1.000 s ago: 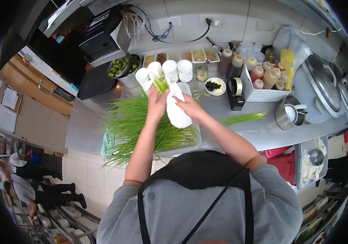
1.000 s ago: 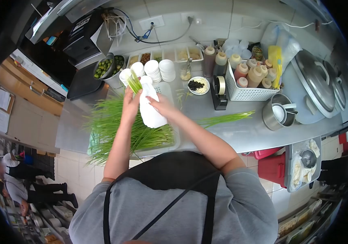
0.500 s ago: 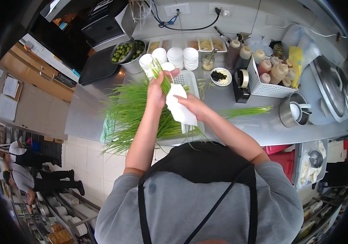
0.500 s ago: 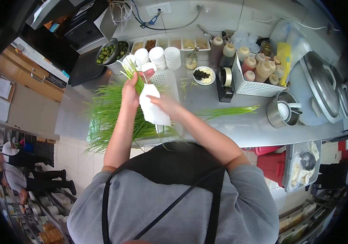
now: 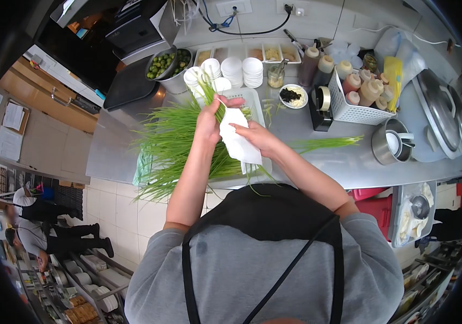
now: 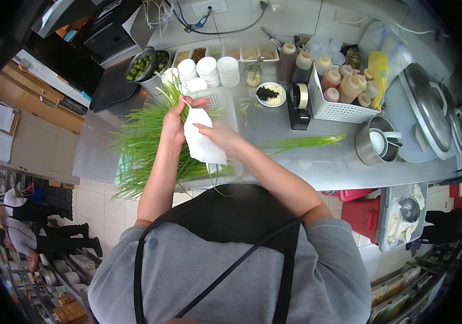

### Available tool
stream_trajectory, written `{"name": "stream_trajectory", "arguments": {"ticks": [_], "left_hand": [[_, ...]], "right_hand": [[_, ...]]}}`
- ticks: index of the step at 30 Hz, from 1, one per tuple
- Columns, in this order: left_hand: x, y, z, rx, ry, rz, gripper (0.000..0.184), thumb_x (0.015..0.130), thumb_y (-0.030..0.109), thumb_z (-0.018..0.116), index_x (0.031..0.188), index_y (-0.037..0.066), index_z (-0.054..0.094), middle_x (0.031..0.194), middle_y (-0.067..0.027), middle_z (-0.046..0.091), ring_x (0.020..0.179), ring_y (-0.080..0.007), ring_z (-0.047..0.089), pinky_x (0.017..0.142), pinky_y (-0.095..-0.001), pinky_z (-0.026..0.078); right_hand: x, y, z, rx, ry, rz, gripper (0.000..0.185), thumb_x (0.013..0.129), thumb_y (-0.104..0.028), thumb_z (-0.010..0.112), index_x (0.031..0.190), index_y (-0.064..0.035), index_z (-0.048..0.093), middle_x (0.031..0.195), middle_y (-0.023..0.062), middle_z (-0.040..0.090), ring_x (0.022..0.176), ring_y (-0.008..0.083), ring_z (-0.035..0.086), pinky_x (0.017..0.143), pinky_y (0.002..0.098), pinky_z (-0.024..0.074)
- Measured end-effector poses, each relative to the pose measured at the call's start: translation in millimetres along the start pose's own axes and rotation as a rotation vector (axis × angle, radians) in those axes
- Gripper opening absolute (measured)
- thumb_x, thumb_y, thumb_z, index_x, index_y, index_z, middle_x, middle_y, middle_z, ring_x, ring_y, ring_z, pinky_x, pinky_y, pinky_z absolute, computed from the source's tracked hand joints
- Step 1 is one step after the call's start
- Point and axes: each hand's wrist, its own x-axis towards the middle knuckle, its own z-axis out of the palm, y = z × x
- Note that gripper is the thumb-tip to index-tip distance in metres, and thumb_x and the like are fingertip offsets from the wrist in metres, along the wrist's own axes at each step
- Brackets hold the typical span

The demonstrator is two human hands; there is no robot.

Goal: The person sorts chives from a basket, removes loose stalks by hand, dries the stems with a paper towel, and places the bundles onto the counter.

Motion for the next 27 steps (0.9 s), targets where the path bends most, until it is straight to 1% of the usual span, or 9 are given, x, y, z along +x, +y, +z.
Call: {"name": "stream_trajectory", "arguments": {"ticks": [3, 6, 8, 11, 13, 15, 19, 22, 27], "left_hand": [[5.1, 18.5, -3.7, -0.158, 0.195, 0.121, 0.03, 0.091, 0.031, 0.033, 0.079, 0.007, 0.047, 0.105, -0.0192, 0.054, 0.107, -0.0315, 0.047, 0.092, -0.0452, 0.037], [5.9, 50.2, -25.1, -0.243, 0.349, 0.18, 0.027, 0.09, 0.03, 0.037, 0.08, 0.006, 0.046, 0.085, -0.0123, 0.054, 0.083, -0.0232, 0.053, 0.081, -0.0383, 0.043], [6.1, 74.8, -51.3, -0.433, 0.204, 0.239, 0.026, 0.09, 0.028, 0.039, 0.076, 0.006, 0.045, 0.068, -0.0028, 0.046, 0.059, -0.0123, 0.042, 0.056, -0.025, 0.04], [-4.1, 118.4, -93.7, -0.639, -0.006, 0.293, 0.025, 0.09, 0.025, 0.038, 0.075, 0.005, 0.045, 0.058, 0.0008, 0.034, 0.048, -0.0087, 0.029, 0.045, -0.0216, 0.029], [-19.9, 142.0, -101.7, -0.471, 0.026, 0.366, 0.027, 0.091, 0.025, 0.038, 0.075, 0.004, 0.045, 0.055, 0.0028, 0.029, 0.044, -0.0076, 0.025, 0.041, -0.0216, 0.025], [-36.5, 148.1, -79.0, 0.079, 0.221, 0.324, 0.027, 0.089, 0.027, 0.043, 0.073, 0.006, 0.048, 0.054, 0.0049, 0.03, 0.043, -0.0058, 0.025, 0.038, -0.0212, 0.022], [-45.4, 75.9, 5.6, 1.143, 0.332, -0.091, 0.032, 0.075, 0.039, 0.062, 0.088, 0.01, 0.06, 0.06, 0.004, 0.047, 0.05, -0.0038, 0.04, 0.042, -0.0193, 0.031], [-35.1, 25.6, 15.5, 0.728, 0.014, -0.194, 0.026, 0.078, 0.028, 0.062, 0.093, 0.006, 0.061, 0.056, 0.0071, 0.045, 0.044, -0.0012, 0.034, 0.038, -0.0178, 0.024], [-27.4, 32.3, 36.0, 0.626, 0.109, -0.05, 0.02, 0.082, 0.019, 0.057, 0.088, 0.001, 0.059, 0.048, 0.0081, 0.035, 0.039, -0.0012, 0.026, 0.036, -0.0187, 0.018]], "right_hand": [[-5.8, 5.5, 0.8, -0.019, 0.0, 0.039, 0.032, 0.083, -0.027, 0.055, 0.099, 0.0005, 0.054, 0.083, 0.0057, 0.06, 0.066, 0.0116, 0.058, 0.057, 0.0251, 0.0476], [-13.5, 7.4, 0.0, -0.054, -0.012, 0.037, 0.032, 0.082, -0.026, 0.056, 0.099, 0.0011, 0.053, 0.083, 0.0058, 0.06, 0.067, 0.0116, 0.058, 0.057, 0.0251, 0.047], [-19.8, 6.2, -1.0, -0.073, -0.027, 0.016, 0.033, 0.082, -0.026, 0.056, 0.099, 0.0015, 0.053, 0.083, 0.0059, 0.06, 0.067, 0.0115, 0.058, 0.058, 0.025, 0.0466], [-30.0, 4.2, -5.9, -0.207, 0.011, 0.015, 0.032, 0.081, -0.025, 0.057, 0.098, 0.0018, 0.054, 0.081, 0.0056, 0.06, 0.066, 0.0113, 0.058, 0.058, 0.025, 0.0461], [-36.1, 2.8, -12.2, -0.229, 0.052, 0.027, 0.031, 0.081, -0.025, 0.058, 0.096, 0.0021, 0.055, 0.079, 0.0052, 0.06, 0.065, 0.0107, 0.057, 0.057, 0.0247, 0.0459], [-38.8, -3.0, -16.9, -0.197, 0.099, 0.005, 0.031, 0.081, -0.025, 0.058, 0.095, 0.0021, 0.055, 0.078, 0.0049, 0.06, 0.064, 0.0104, 0.057, 0.056, 0.0246, 0.0458], [-30.7, -9.7, -19.9, -0.151, 0.14, -0.052, 0.03, 0.081, -0.024, 0.057, 0.095, 0.002, 0.056, 0.077, 0.0044, 0.06, 0.062, 0.0093, 0.056, 0.055, 0.0243, 0.0454], [-21.3, -5.9, -20.1, -0.33, 0.06, -0.042, 0.032, 0.082, -0.028, 0.054, 0.094, 0.0014, 0.057, 0.076, 0.0043, 0.059, 0.066, 0.011, 0.055, 0.059, 0.0259, 0.0439], [-24.3, 0.6, -19.1, -0.274, 0.026, -0.084, 0.034, 0.082, -0.031, 0.054, 0.094, 0.0012, 0.057, 0.076, 0.0038, 0.059, 0.066, 0.0108, 0.055, 0.059, 0.026, 0.0438]]}}
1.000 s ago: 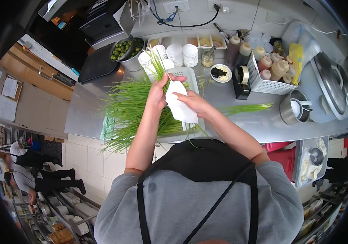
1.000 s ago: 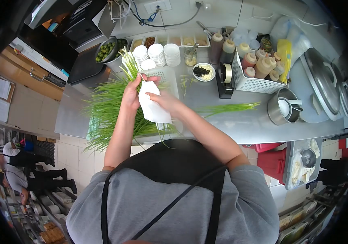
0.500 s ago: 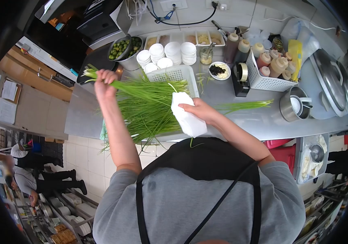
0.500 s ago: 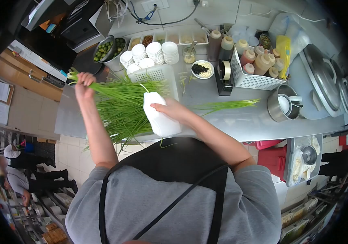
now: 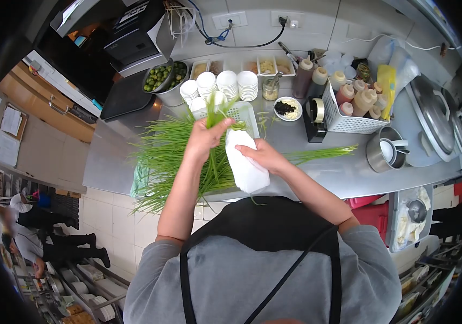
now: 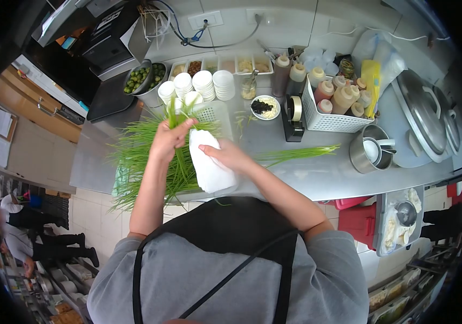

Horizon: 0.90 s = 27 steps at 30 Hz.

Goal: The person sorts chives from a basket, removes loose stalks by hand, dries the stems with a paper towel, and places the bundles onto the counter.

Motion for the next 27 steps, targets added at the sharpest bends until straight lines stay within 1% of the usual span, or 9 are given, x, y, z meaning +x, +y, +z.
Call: {"name": "stream_trajectory", "arguments": {"ticks": [4, 8, 12, 14, 18, 20, 22, 25, 27], "left_hand": [[4.4, 5.1, -14.7, -0.242, 0.031, 0.088, 0.019, 0.082, 0.018, 0.056, 0.088, -0.001, 0.058, 0.05, 0.0074, 0.036, 0.038, -0.0023, 0.025, 0.036, -0.0199, 0.018], [2.5, -10.8, 8.3, -0.197, -0.093, -0.042, 0.019, 0.083, 0.02, 0.056, 0.087, 0.001, 0.058, 0.055, 0.0053, 0.043, 0.042, -0.0036, 0.031, 0.039, -0.0195, 0.023], [19.2, 4.4, 17.6, -0.055, 0.007, 0.08, 0.019, 0.088, 0.019, 0.046, 0.083, 0.004, 0.057, 0.079, -0.0054, 0.057, 0.056, -0.0095, 0.044, 0.049, -0.0209, 0.036], [28.0, 17.2, 15.3, -0.125, -0.053, 0.135, 0.022, 0.089, 0.021, 0.045, 0.083, 0.004, 0.057, 0.072, -0.0048, 0.056, 0.062, -0.0111, 0.047, 0.056, -0.024, 0.04], [43.1, 48.3, 30.4, -0.231, -0.156, 0.201, 0.02, 0.089, 0.021, 0.044, 0.089, 0.003, 0.053, 0.074, -0.0054, 0.057, 0.072, -0.0157, 0.055, 0.066, -0.027, 0.043], [51.1, 61.4, 44.8, -0.223, -0.288, 0.24, 0.019, 0.089, 0.021, 0.044, 0.089, 0.003, 0.052, 0.07, -0.0033, 0.054, 0.067, -0.0155, 0.054, 0.064, -0.0278, 0.043], [48.8, 74.6, 76.8, -0.194, -0.398, 0.258, 0.019, 0.089, 0.02, 0.045, 0.093, 0.002, 0.052, 0.066, -0.0008, 0.05, 0.052, -0.0085, 0.043, 0.048, -0.022, 0.037], [40.5, 82.4, 133.1, 0.1, -0.581, 0.217, 0.021, 0.088, 0.015, 0.045, 0.102, 0.001, 0.049, 0.077, -0.0013, 0.052, 0.043, -0.0019, 0.031, 0.036, -0.0173, 0.025], [41.8, 73.6, 172.5, 0.172, -0.731, 0.155, 0.022, 0.087, 0.015, 0.045, 0.104, 0.001, 0.049, 0.08, -0.0015, 0.054, 0.043, -0.0016, 0.031, 0.036, -0.0174, 0.024]], "right_hand": [[-10.8, -10.7, 6.0, -0.039, 0.042, 0.007, 0.034, 0.083, -0.03, 0.055, 0.092, 0.0017, 0.057, 0.076, 0.0034, 0.059, 0.066, 0.0099, 0.056, 0.059, 0.0249, 0.0446], [-12.6, -20.3, 4.9, 0.018, 0.046, -0.061, 0.032, 0.082, -0.029, 0.056, 0.09, 0.0024, 0.058, 0.077, 0.004, 0.06, 0.066, 0.0094, 0.057, 0.058, 0.0242, 0.0457], [-16.3, -2.8, -7.1, 0.001, 0.053, -0.052, 0.034, 0.082, -0.03, 0.057, 0.092, 0.0025, 0.058, 0.077, 0.0044, 0.06, 0.066, 0.0095, 0.057, 0.059, 0.0242, 0.0458], [-24.6, -0.6, -13.9, -0.117, 0.07, 0.058, 0.045, 0.081, -0.039, 0.055, 0.099, 0.0022, 0.055, 0.079, 0.0063, 0.06, 0.068, 0.0133, 0.056, 0.063, 0.0269, 0.0448], [-43.6, 25.9, -37.8, -0.141, 0.146, 0.055, 0.047, 0.079, -0.04, 0.056, 0.098, 0.0032, 0.056, 0.081, 0.0081, 0.061, 0.069, 0.0147, 0.057, 0.064, 0.0275, 0.0452], [-61.0, 48.0, -57.1, -0.229, 0.305, 0.006, 0.047, 0.078, -0.039, 0.057, 0.099, 0.0037, 0.056, 0.083, 0.009, 0.061, 0.07, 0.0149, 0.058, 0.065, 0.0283, 0.0455], [-89.8, 52.9, -77.9, -0.186, 0.416, 0.05, 0.047, 0.078, -0.038, 0.058, 0.099, 0.0036, 0.056, 0.083, 0.0089, 0.061, 0.07, 0.0148, 0.058, 0.065, 0.0282, 0.0456], [-138.4, 55.9, -102.7, -0.066, 0.611, 0.11, 0.044, 0.079, -0.036, 0.058, 0.099, 0.0037, 0.056, 0.083, 0.0089, 0.062, 0.07, 0.0145, 0.058, 0.063, 0.0278, 0.0459], [-170.3, 71.2, -122.2, 0.067, 0.783, 0.131, 0.042, 0.079, -0.033, 0.057, 0.097, 0.0049, 0.056, 0.081, 0.0091, 0.061, 0.068, 0.0141, 0.058, 0.061, 0.0271, 0.0458]]}}
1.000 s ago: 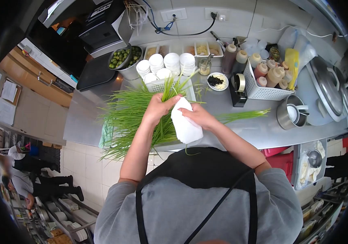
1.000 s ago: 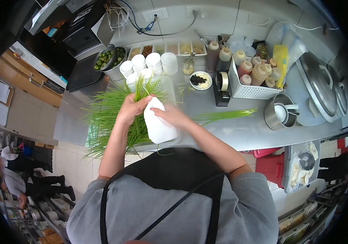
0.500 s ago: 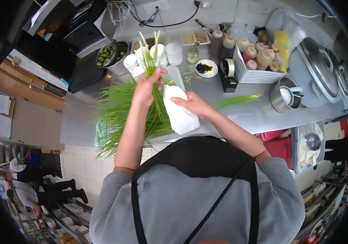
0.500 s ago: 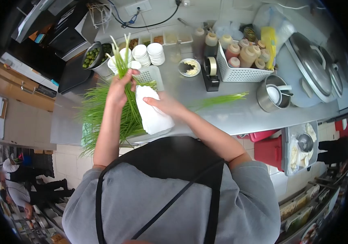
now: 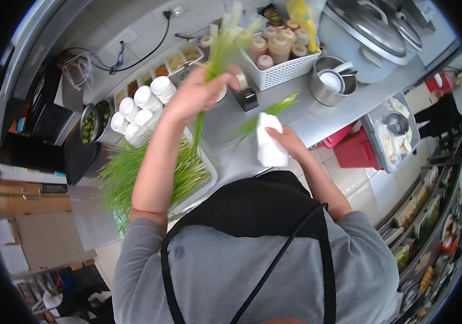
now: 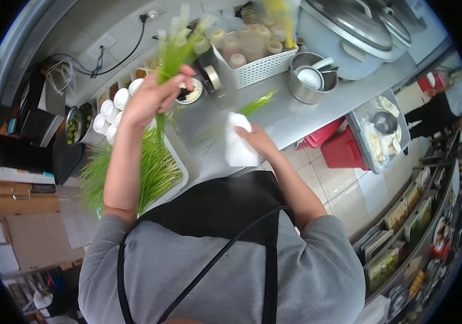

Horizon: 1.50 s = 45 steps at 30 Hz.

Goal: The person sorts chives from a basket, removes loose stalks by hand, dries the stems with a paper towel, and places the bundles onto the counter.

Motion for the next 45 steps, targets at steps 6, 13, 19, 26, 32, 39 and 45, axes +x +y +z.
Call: {"name": "stream_trajectory", "arguments": {"ticks": [6, 13, 19, 26, 32, 39, 45], "left_hand": [[86.5, -58.2, 57.0, 0.159, -0.345, -0.154, 0.03, 0.083, 0.015, 0.051, 0.11, 0.004, 0.045, 0.086, -0.0029, 0.057, 0.046, -0.0038, 0.037, 0.037, -0.0194, 0.028], [107.9, -143.3, 65.4, 0.925, -0.028, 0.099, 0.04, 0.069, 0.015, 0.063, 0.106, 0.004, 0.054, 0.104, -0.0137, 0.057, 0.099, -0.0297, 0.052, 0.087, -0.0361, 0.039], [86.1, -139.4, 40.9, 0.909, 0.153, 0.048, 0.012, 0.069, 0.017, 0.065, 0.07, 0.005, 0.065, 0.096, -0.0082, 0.06, 0.089, -0.026, 0.055, 0.075, -0.0336, 0.043], [32.3, -213.3, 110.9, 1.21, -0.204, 0.246, 0.013, 0.073, 0.011, 0.054, 0.084, 0.01, 0.061, 0.089, -0.0109, 0.048, 0.088, -0.0275, 0.046, 0.074, -0.0366, 0.041], [15.9, -229.7, 77.8, 1.482, -0.209, 0.138, 0.02, 0.072, 0.012, 0.053, 0.09, 0.012, 0.06, 0.103, -0.011, 0.047, 0.1, -0.027, 0.042, 0.076, -0.0417, 0.04], [-23.7, -166.0, -1.7, 1.17, 0.299, -0.02, 0.014, 0.07, 0.008, 0.058, 0.084, 0.005, 0.062, 0.097, -0.012, 0.05, 0.093, -0.0294, 0.047, 0.081, -0.0365, 0.041], [-75.2, -125.6, -34.2, 0.863, 0.518, -0.105, 0.028, 0.068, 0.001, 0.061, 0.096, 0.005, 0.06, 0.09, -0.011, 0.055, 0.083, -0.0274, 0.054, 0.076, -0.0355, 0.043]], "right_hand": [[-31.3, 25.7, -81.3, 0.176, 0.383, 0.026, 0.037, 0.08, -0.029, 0.058, 0.091, 0.0066, 0.055, 0.076, 0.0079, 0.06, 0.063, 0.0128, 0.056, 0.057, 0.0259, 0.0448], [-46.0, 38.3, -121.0, 0.186, 0.499, 0.012, 0.037, 0.08, -0.029, 0.058, 0.094, 0.0057, 0.055, 0.078, 0.0071, 0.06, 0.065, 0.0123, 0.056, 0.058, 0.0246, 0.0442], [-18.2, 31.3, -157.4, -0.326, 0.67, -0.161, 0.035, 0.078, -0.031, 0.059, 0.092, 0.0006, 0.059, 0.074, 0.0118, 0.062, 0.064, 0.0168, 0.058, 0.062, 0.029, 0.044], [24.9, 14.6, -165.9, -0.526, 0.591, -0.227, 0.036, 0.077, -0.033, 0.058, 0.09, 0.0001, 0.058, 0.078, 0.0193, 0.06, 0.073, 0.0308, 0.059, 0.066, 0.0339, 0.0436], [25.7, 0.0, -170.4, -0.721, 0.52, -0.23, 0.04, 0.074, -0.032, 0.06, 0.101, -0.0026, 0.053, 0.085, 0.021, 0.059, 0.082, 0.0356, 0.057, 0.071, 0.0382, 0.0437], [22.8, 42.3, -118.3, -1.185, 0.294, -0.218, 0.053, 0.069, -0.014, 0.063, 0.119, -0.0109, 0.044, 0.104, 0.0151, 0.049, 0.092, 0.0324, 0.051, 0.076, 0.0374, 0.0442], [15.1, 21.1, -32.5, -0.778, -0.034, -0.31, 0.027, 0.066, -0.003, 0.063, 0.093, -0.0022, 0.06, 0.081, 0.0104, 0.056, 0.065, 0.0252, 0.054, 0.062, 0.0308, 0.0444]]}}
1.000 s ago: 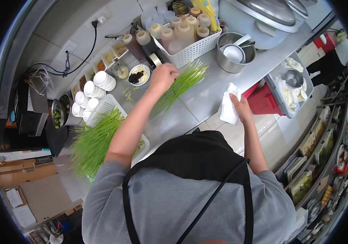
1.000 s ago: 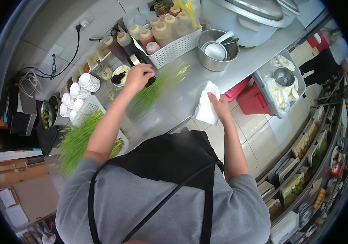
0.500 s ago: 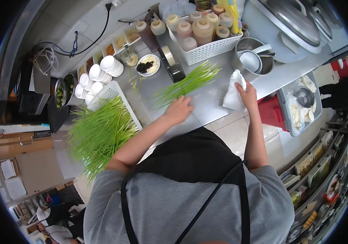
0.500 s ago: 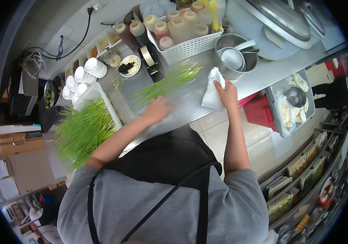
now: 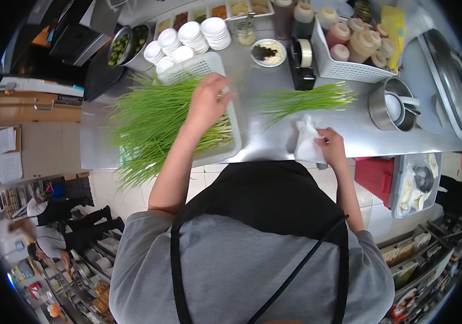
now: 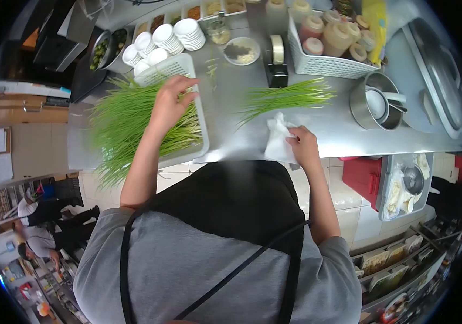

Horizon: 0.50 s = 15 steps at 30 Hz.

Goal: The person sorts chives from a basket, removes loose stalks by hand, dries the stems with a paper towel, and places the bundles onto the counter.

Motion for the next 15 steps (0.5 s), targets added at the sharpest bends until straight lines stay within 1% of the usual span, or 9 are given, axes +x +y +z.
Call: {"name": "stream_trajectory", "arguments": {"ticks": [1, 3, 4, 6, 7, 10, 12, 14, 15], "left_hand": [[-9.1, 4.6, -0.6, -0.055, -0.045, 0.023, 0.029, 0.068, 0.004, 0.061, 0.097, 0.006, 0.06, 0.092, -0.0109, 0.057, 0.084, -0.0274, 0.056, 0.072, -0.0344, 0.044], [-31.5, 12.7, 17.1, -0.054, 0.02, 0.267, 0.031, 0.065, 0.007, 0.065, 0.095, 0.005, 0.06, 0.089, -0.0143, 0.055, 0.081, -0.0289, 0.055, 0.07, -0.0359, 0.044], [-40.1, 25.5, 25.2, -0.175, -0.044, 0.23, 0.029, 0.065, 0.006, 0.064, 0.093, 0.005, 0.061, 0.086, -0.0145, 0.056, 0.076, -0.0286, 0.056, 0.067, -0.0353, 0.045], [-47.5, 25.5, 28.9, -0.299, -0.1, 0.199, 0.027, 0.064, 0.005, 0.063, 0.092, 0.005, 0.061, 0.083, -0.0146, 0.057, 0.071, -0.0284, 0.057, 0.064, -0.0346, 0.046], [-50.6, 15.0, 31.5, -0.267, -0.151, 0.161, 0.025, 0.066, 0.006, 0.061, 0.091, 0.005, 0.062, 0.083, -0.0133, 0.059, 0.07, -0.0291, 0.058, 0.064, -0.0321, 0.046], [-62.1, -0.2, 6.0, -0.3, -0.182, 0.194, 0.018, 0.069, 0.007, 0.06, 0.087, 0.004, 0.063, 0.073, -0.0101, 0.062, 0.065, -0.0266, 0.059, 0.064, -0.0288, 0.047], [-69.8, -21.7, -20.5, -0.477, -0.103, -0.005, 0.018, 0.07, 0.009, 0.062, 0.087, 0.004, 0.063, 0.075, -0.0091, 0.063, 0.063, -0.0201, 0.06, 0.063, -0.0285, 0.047], [-68.6, -64.1, -48.6, -0.402, -0.001, -0.174, 0.021, 0.07, 0.012, 0.065, 0.089, 0.004, 0.064, 0.078, -0.0085, 0.064, 0.065, -0.0154, 0.059, 0.063, -0.0278, 0.047], [-70.3, -89.1, -58.2, -0.299, 0.037, -0.196, 0.02, 0.068, 0.013, 0.066, 0.086, 0.004, 0.064, 0.077, -0.0081, 0.064, 0.064, -0.0167, 0.059, 0.063, -0.0282, 0.047]], "right_hand": [[3.0, -23.8, -1.4, -0.007, -0.01, -0.009, 0.027, 0.066, -0.003, 0.063, 0.093, -0.0022, 0.06, 0.081, 0.0104, 0.056, 0.065, 0.0252, 0.054, 0.062, 0.0308, 0.0444], [8.0, -77.2, -0.7, 0.376, -0.053, -0.093, 0.024, 0.068, -0.004, 0.065, 0.091, 0.0006, 0.06, 0.075, 0.0057, 0.055, 0.062, 0.015, 0.051, 0.059, 0.025, 0.0414], [7.3, -103.1, 5.5, 0.368, -0.059, -0.102, 0.024, 0.068, -0.004, 0.065, 0.091, 0.0006, 0.06, 0.075, 0.0057, 0.055, 0.062, 0.015, 0.051, 0.059, 0.025, 0.0414], [3.6, -143.1, 21.0, 0.732, -0.198, 0.019, 0.021, 0.071, -0.004, 0.065, 0.09, 0.0019, 0.059, 0.074, 0.0012, 0.052, 0.065, 0.0064, 0.047, 0.058, 0.0207, 0.0388], [4.2, -142.1, 31.5, 0.569, -0.117, -0.101, 0.016, 0.072, -0.003, 0.065, 0.086, 0.0022, 0.059, 0.071, -0.0002, 0.052, 0.064, 0.0038, 0.047, 0.056, 0.0188, 0.038], [-1.5, -142.9, 35.7, 0.565, -0.19, 0.004, 0.011, 0.071, -0.002, 0.064, 0.079, 0.0015, 0.058, 0.067, 0.0001, 0.053, 0.061, 0.0043, 0.047, 0.053, 0.0192, 0.038], [-5.4, -121.8, 32.6, 0.477, -0.116, 0.035, 0.011, 0.07, -0.001, 0.064, 0.076, 0.0013, 0.056, 0.065, 0.0014, 0.054, 0.059, 0.0052, 0.048, 0.052, 0.0201, 0.0385], [-8.0, -113.1, 34.3, 0.394, -0.037, 0.074, 0.012, 0.069, -0.001, 0.065, 0.073, 0.0011, 0.054, 0.063, 0.0028, 0.055, 0.057, 0.0062, 0.049, 0.051, 0.0209, 0.039], [-10.6, -113.1, 36.2, 0.213, 0.022, 0.112, 0.014, 0.068, -0.001, 0.065, 0.073, 0.0006, 0.052, 0.062, 0.0048, 0.055, 0.055, 0.0086, 0.05, 0.051, 0.0222, 0.0395]]}}
